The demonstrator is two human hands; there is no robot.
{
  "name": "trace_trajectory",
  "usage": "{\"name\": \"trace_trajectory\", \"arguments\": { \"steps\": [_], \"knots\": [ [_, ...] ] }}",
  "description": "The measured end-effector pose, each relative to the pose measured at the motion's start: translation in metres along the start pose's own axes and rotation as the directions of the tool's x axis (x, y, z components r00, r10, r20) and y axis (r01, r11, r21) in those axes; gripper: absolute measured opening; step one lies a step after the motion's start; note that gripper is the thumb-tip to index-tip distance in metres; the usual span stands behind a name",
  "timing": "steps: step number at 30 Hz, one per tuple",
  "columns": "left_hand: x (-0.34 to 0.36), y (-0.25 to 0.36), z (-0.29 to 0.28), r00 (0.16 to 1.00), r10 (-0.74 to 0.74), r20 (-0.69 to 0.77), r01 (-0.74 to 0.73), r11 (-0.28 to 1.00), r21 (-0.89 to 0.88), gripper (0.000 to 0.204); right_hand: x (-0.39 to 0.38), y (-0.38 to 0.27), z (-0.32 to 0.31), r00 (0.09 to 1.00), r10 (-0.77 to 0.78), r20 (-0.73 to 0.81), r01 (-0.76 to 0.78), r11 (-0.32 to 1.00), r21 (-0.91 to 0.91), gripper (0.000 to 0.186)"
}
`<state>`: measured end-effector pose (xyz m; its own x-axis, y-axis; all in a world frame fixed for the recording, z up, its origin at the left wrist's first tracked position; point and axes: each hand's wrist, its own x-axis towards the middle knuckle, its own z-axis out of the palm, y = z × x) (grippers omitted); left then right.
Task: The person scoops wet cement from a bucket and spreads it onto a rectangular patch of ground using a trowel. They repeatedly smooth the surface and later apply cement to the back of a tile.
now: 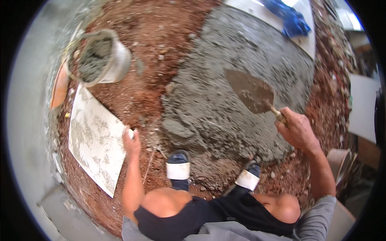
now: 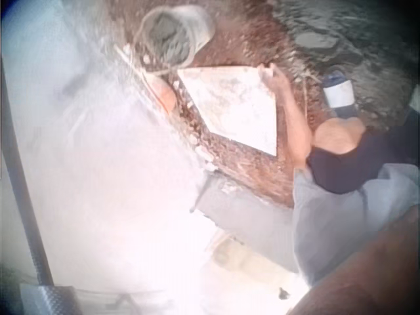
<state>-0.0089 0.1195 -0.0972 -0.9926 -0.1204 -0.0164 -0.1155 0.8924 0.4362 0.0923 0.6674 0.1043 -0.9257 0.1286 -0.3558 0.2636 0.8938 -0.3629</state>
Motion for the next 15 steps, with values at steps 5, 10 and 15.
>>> {"name": "trace_trajectory", "arguments": {
  "steps": [5,10,15],
  "knots": [
    [0.075,0.007,0.041,0.961,0.17,-0.218,-0.159,0.985,0.071,0.058,0.108,-0.162,-0.05,0.917,-0.362,-0.17,0.33,0.925,-0.191,0.029],
    [0.101,0.017,0.07,0.992,-0.098,-0.082,0.108,0.985,0.137,0.08,0.226,-0.308,-0.051,0.935,-0.354,0.01,0.348,0.912,-0.216,0.036],
    [0.097,0.016,0.077,0.997,-0.033,-0.068,0.049,0.97,0.237,0.072,0.289,-0.404,-0.034,0.905,-0.391,0.166,0.422,0.78,-0.462,0.038]
  ]
}}
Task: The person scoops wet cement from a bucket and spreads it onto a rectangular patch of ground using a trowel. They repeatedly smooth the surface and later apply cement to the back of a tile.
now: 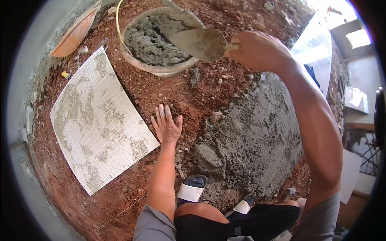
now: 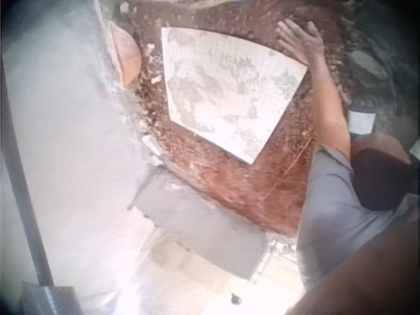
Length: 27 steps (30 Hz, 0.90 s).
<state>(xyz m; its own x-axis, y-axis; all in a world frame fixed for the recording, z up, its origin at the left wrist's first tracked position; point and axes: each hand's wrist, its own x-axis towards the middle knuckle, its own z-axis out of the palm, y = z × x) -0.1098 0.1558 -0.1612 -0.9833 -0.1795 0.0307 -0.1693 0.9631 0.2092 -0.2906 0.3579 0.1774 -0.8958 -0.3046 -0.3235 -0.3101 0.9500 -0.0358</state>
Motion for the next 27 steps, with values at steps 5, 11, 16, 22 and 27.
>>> {"name": "trace_trajectory", "arguments": {
  "steps": [5,11,16,22,27],
  "knots": [
    [0.003,-0.001,-0.002,0.999,0.014,0.039,-0.012,0.998,-0.057,0.079,0.063,-0.037,0.0,0.957,-0.096,0.273,0.059,0.988,0.141,0.035],
    [0.004,-0.002,-0.005,0.996,0.037,0.082,-0.034,0.999,-0.034,0.083,0.091,-0.046,0.035,0.94,-0.185,0.286,0.073,0.929,0.362,0.038],
    [0.003,-0.002,-0.003,0.998,0.042,0.053,-0.04,0.998,-0.045,0.083,0.08,-0.033,0.051,0.973,-0.13,0.192,0.033,0.897,0.44,0.043],
    [0.004,-0.002,-0.004,0.995,0.031,0.095,-0.028,0.999,-0.035,0.083,0.072,-0.015,0.064,0.984,-0.168,0.052,0.13,0.896,0.425,0.042],
    [0.003,-0.004,0.002,0.998,0.063,0.01,-0.062,0.998,-0.024,0.085,0.064,0.004,0.059,0.988,-0.143,0.062,0.095,0.865,0.493,0.042]
  ]
}}
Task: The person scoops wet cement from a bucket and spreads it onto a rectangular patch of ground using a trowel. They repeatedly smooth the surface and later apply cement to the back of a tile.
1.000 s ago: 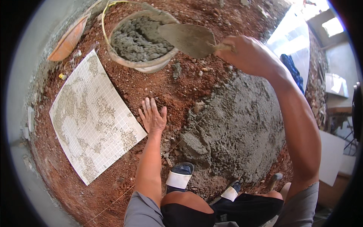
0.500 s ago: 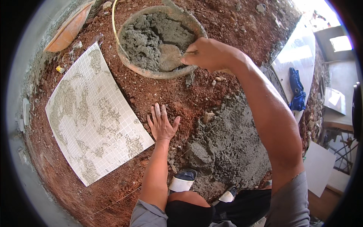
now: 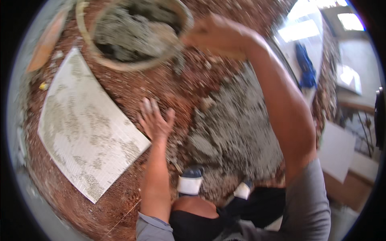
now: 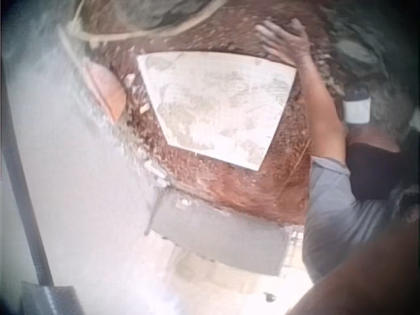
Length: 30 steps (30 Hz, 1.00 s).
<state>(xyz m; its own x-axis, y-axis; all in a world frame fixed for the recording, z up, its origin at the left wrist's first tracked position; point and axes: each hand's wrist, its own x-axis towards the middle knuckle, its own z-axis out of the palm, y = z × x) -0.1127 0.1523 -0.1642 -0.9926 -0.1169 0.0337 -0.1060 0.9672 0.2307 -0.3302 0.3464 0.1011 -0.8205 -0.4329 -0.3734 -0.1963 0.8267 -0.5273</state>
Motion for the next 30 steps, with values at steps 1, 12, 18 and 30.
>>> {"name": "trace_trajectory", "arguments": {
  "steps": [1,12,18,30],
  "knots": [
    [0.0,0.0,0.003,0.994,0.051,-0.099,-0.049,0.999,0.021,0.082,-0.007,0.002,-0.005,0.999,-0.049,-0.014,0.049,0.999,0.016,0.045],
    [0.002,-0.004,0.012,0.974,0.097,-0.203,-0.069,0.988,0.141,0.077,-0.213,0.085,-0.006,0.938,0.293,-0.188,-0.257,0.947,0.193,0.053],
    [0.002,-0.011,0.022,0.963,0.137,-0.231,-0.093,0.977,0.192,0.072,-0.372,0.14,0.018,0.775,0.609,-0.17,-0.508,0.759,0.407,0.039],
    [0.008,-0.02,0.029,0.981,0.118,-0.153,-0.082,0.97,0.227,0.076,-0.461,0.213,0.195,0.406,0.639,-0.653,-0.811,0.581,0.065,0.036]
  ]
}}
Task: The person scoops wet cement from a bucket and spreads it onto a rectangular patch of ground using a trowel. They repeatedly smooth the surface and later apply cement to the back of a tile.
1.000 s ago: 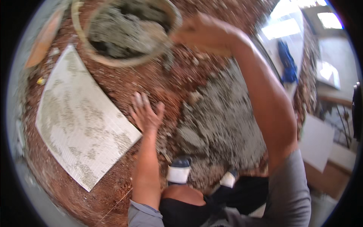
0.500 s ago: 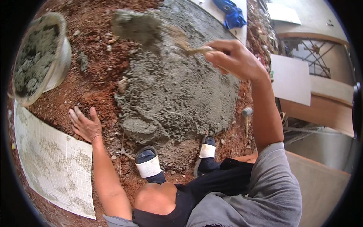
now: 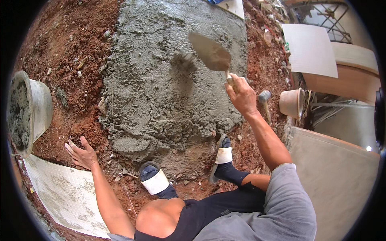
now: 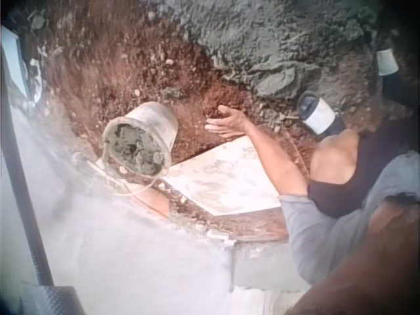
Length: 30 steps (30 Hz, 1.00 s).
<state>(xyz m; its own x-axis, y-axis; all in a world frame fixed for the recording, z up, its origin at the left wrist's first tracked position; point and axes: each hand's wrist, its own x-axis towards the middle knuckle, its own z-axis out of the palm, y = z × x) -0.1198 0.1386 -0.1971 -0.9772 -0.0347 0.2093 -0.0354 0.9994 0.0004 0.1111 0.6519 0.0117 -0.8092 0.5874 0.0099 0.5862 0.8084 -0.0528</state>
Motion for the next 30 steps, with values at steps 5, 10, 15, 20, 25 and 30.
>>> {"name": "trace_trajectory", "arguments": {
  "steps": [5,10,15,20,25,30],
  "knots": [
    [-0.001,-0.002,-0.001,1.0,0.014,-0.019,-0.014,1.0,-0.018,0.075,-0.003,0.033,0.009,0.985,0.035,0.169,-0.059,0.988,0.142,0.034],
    [-0.001,-0.001,-0.001,1.0,-0.006,0.004,0.006,1.0,0.028,0.074,0.042,0.046,0.019,0.918,-0.263,0.297,0.308,0.944,-0.117,0.044],
    [0.0,-0.001,-0.002,0.999,-0.019,0.033,0.018,0.999,0.049,0.073,0.151,0.013,0.061,0.87,-0.415,0.268,0.479,0.841,-0.253,0.052],
    [0.0,-0.002,-0.004,1.0,-0.006,0.021,0.005,0.999,0.052,0.074,0.228,-0.019,0.07,0.939,-0.114,0.324,0.141,0.988,-0.061,0.059],
    [0.001,-0.003,-0.004,1.0,0.028,0.001,-0.028,0.999,0.035,0.07,0.265,-0.044,0.055,0.875,0.094,0.475,-0.199,0.964,0.175,0.053],
    [0.001,-0.006,-0.004,0.999,0.042,0.011,-0.042,0.999,0.032,0.07,0.217,-0.023,0.049,0.669,-0.276,0.69,0.307,0.948,0.081,0.05]
  ]
}}
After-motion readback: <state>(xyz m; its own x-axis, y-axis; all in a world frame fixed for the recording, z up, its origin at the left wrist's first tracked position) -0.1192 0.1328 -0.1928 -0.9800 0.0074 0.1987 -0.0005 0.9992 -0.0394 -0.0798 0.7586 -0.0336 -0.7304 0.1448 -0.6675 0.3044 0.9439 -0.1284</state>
